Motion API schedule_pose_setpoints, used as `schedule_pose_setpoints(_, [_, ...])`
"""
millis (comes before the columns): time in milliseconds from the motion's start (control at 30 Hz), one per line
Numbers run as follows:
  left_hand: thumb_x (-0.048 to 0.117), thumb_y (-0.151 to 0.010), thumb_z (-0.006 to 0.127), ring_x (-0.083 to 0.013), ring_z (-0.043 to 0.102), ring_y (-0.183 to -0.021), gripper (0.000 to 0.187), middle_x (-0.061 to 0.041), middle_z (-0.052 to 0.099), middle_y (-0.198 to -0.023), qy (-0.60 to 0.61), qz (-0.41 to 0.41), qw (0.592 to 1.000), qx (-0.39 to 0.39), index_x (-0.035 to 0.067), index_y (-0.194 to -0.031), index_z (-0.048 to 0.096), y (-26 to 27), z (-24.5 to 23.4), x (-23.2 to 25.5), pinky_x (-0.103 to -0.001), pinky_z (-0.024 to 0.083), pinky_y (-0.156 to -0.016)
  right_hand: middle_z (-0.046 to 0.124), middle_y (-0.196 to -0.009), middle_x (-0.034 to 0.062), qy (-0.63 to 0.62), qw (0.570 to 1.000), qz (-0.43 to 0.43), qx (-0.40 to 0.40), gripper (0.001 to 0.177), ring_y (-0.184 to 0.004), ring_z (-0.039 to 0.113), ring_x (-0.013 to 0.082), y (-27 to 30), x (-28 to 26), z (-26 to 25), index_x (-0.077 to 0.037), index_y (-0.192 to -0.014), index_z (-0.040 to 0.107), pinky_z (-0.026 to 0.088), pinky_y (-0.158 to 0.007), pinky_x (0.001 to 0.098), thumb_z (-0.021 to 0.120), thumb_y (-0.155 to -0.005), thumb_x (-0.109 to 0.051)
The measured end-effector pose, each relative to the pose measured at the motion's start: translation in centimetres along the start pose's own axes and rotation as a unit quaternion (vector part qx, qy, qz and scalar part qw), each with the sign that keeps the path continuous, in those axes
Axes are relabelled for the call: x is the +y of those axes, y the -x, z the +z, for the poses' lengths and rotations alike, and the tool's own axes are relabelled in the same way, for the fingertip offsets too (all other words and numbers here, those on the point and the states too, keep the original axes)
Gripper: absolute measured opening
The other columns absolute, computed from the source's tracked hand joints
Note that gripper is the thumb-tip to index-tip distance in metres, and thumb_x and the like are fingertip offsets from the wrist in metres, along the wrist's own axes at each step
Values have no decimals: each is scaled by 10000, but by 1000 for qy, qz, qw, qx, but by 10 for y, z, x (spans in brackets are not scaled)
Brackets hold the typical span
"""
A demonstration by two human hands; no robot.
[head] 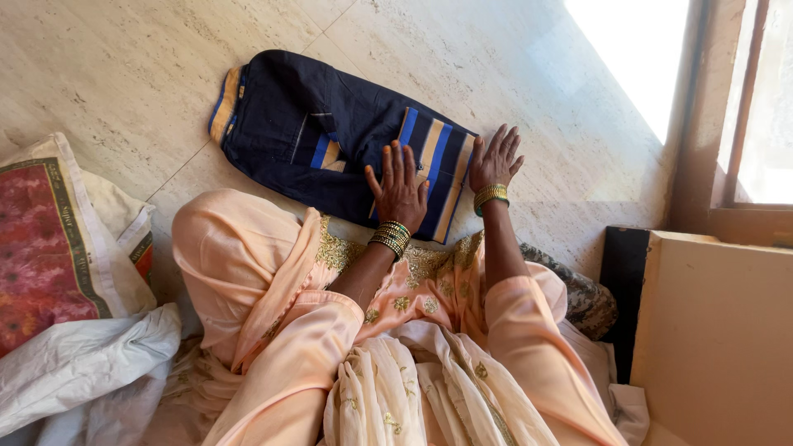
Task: The person sits on the floor and folds a pair of dark blue striped pants by hand, smoothing the fabric and folding it into a compact rectangle. After placing the folded pants aside, the person picks up a pair of light-colored pants and begins to smooth them out on the floor.
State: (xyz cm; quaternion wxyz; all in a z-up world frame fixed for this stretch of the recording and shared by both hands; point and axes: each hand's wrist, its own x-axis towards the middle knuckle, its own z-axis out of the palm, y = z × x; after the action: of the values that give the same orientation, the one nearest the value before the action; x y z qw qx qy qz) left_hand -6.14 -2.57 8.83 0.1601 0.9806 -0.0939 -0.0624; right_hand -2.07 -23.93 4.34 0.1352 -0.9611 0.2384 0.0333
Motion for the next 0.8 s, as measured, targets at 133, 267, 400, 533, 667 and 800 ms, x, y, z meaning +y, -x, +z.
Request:
schedule_pose_setpoints(133, [481,-1092,340,-282,48,-1597,717,-143,90,-1727,-60,109,990,62,97,-1658,122,-27,16,-4,-568,23,-1266,36,-1760,155,-70,984,-143,78,751,-1627,3,292,25,-8,26,-48,-1676,96,-11,-1310,500,211,-1119,-539])
schedule_pose_setpoints(267, [509,-1085,309,-282,61,-1594,729,-132,97,-1724,-16,101,995,5,73,-1642,137,-40,26,-15,-560,38,-1266,142,-1734,126,-22,985,-173,16,742,-1613,58,280,43,-28,28,-65,-1649,201,1,-1294,469,302,-1079,-530])
schedule_pose_setpoints(400, [528,-1076,292,-285,61,-1592,756,-136,97,-1723,-22,86,996,-12,54,-1642,128,-41,33,-17,-553,42,-1263,163,-1729,120,-6,986,-163,10,740,-1609,62,282,38,-31,19,-56,-1642,220,-14,-1288,482,320,-1077,-523])
schedule_pose_setpoints(533, [568,-1080,278,-303,56,-1598,796,-161,85,-1723,62,74,994,52,30,-1642,107,-34,41,-26,-529,50,-1289,136,-1733,122,-2,991,-135,13,759,-1607,38,278,41,-29,20,-49,-1647,183,-32,-1282,484,269,-1081,-548])
schedule_pose_setpoints(667, [555,-1083,249,-302,60,-1598,765,-146,90,-1725,13,23,998,52,61,-1649,103,-24,31,-43,-553,24,-1273,89,-1729,121,11,997,-81,-6,765,-1593,7,271,45,-14,15,-61,-1647,140,-55,-1262,486,188,-1061,-551])
schedule_pose_setpoints(800, [539,-1090,234,-290,67,-1587,736,-148,96,-1718,-40,-45,997,49,61,-1634,103,-17,14,-39,-599,-1,-1235,70,-1731,131,-20,999,-27,15,765,-1597,-3,278,65,1,8,-51,-1644,130,-54,-1262,479,189,-1064,-546])
